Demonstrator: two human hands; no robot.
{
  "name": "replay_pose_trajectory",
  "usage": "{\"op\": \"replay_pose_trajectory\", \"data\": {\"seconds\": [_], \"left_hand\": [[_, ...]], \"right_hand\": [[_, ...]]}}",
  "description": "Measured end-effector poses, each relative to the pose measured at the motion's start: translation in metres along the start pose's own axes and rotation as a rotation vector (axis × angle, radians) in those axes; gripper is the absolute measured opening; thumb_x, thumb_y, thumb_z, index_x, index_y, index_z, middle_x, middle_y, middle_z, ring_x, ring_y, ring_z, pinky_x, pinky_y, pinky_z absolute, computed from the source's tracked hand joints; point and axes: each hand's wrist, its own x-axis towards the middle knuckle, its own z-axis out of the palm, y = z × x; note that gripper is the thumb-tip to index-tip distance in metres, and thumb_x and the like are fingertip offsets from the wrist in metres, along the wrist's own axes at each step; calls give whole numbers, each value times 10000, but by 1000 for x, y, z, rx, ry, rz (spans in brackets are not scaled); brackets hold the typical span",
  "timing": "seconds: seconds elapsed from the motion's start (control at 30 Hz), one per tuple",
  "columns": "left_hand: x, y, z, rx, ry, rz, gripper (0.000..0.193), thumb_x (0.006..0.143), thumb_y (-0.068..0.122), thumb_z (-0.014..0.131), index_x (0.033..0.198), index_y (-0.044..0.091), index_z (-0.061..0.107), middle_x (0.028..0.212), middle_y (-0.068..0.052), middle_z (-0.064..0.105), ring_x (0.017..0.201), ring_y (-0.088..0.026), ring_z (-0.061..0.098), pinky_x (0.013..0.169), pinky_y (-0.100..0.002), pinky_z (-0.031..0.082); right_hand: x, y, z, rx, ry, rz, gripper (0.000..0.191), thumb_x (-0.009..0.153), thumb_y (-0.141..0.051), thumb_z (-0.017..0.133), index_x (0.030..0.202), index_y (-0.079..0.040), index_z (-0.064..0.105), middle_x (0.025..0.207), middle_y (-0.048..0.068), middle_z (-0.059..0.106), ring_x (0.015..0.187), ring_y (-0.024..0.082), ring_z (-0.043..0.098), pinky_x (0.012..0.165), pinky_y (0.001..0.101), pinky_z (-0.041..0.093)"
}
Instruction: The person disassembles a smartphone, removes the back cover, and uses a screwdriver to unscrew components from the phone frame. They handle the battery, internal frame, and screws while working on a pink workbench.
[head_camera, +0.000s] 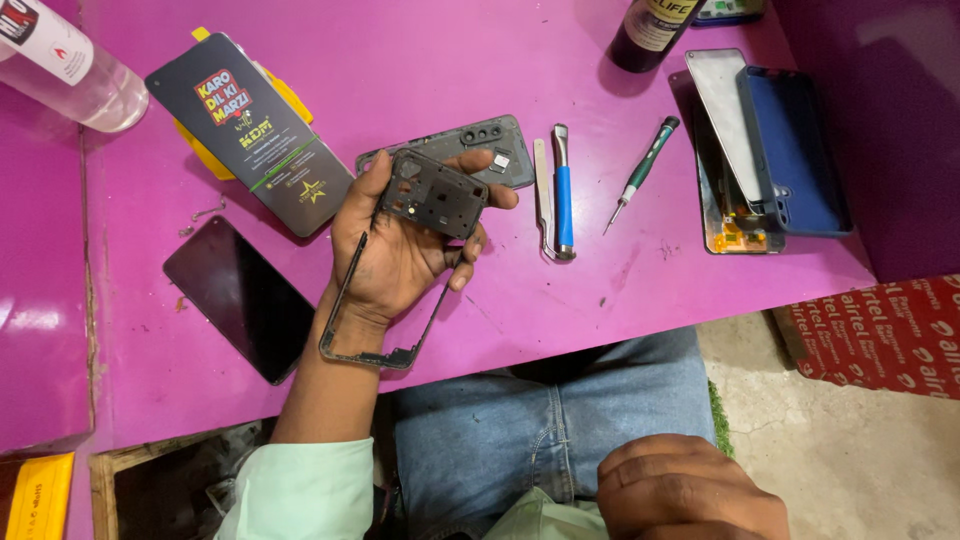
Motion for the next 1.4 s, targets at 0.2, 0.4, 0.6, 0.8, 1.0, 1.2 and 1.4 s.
{"op": "replay_pose_trajectory", "data": {"seconds": [0.2, 0.4, 0.6, 0.8, 1.0, 1.2, 1.4], "left_hand": [[12, 1, 4, -62, -75, 17, 771, 1095, 580, 379, 1462, -81, 525, 1254, -321, 660, 854, -276, 701, 636, -398, 589], [7, -4, -2, -64, -57, -3, 777, 1094, 586, 372, 1498, -61, 525, 1286, -308, 656, 879, -262, 695, 664, -387, 590], [3, -1, -1, 4, -32, 17, 784, 1093, 595, 350, 1491, -56, 532, 1235, -311, 657, 833, -235, 690, 621, -337, 584], [5, -1, 3, 19, -43, 36, 788, 1095, 598, 350, 1491, -57, 537, 1218, -316, 664, 829, -236, 695, 611, -329, 583], [5, -1, 0, 25, -41, 42, 789, 1096, 600, 356, 1488, -58, 546, 1212, -321, 660, 828, -231, 703, 606, -330, 588], [4, 0, 0, 36, -23, 29, 798, 1087, 604, 359, 1497, -59, 533, 1234, -313, 657, 824, -229, 695, 613, -335, 591], [4, 0, -1, 28, -38, 26, 790, 1086, 598, 361, 1510, -48, 525, 1241, -299, 658, 843, -233, 693, 614, -337, 589]], "right_hand": [[-7, 32, -9, 91, 120, 206, 296, 961, -222, 643, 1058, 16, 496, 857, 198, 643, 659, 271, 677, 570, 392, 602], [-50, 28, -40, 90, 483, 502, 479, 961, -329, 666, 1246, -2, 463, 992, 191, 637, 754, 258, 649, 621, 358, 571], [-34, 17, -69, -269, 506, 614, 469, 1014, -254, 615, 1358, 11, 437, 1001, 183, 657, 782, 209, 634, 751, 353, 558], [-17, -4, -73, -559, 524, 747, 404, 981, -17, 621, 1363, 62, 514, 1125, 190, 706, 915, 208, 703, 834, 337, 585], [-11, -6, -71, -631, 468, 677, 399, 983, -50, 668, 1341, 70, 539, 1111, 180, 704, 932, 205, 732, 836, 333, 625], [-9, -6, -69, -575, 479, 661, 421, 987, -30, 681, 1373, 76, 550, 1088, 168, 701, 892, 187, 718, 861, 331, 604], [-5, -5, -69, -536, 457, 646, 353, 993, 0, 673, 1307, 87, 538, 1124, 168, 697, 953, 183, 723, 907, 330, 621]]}}
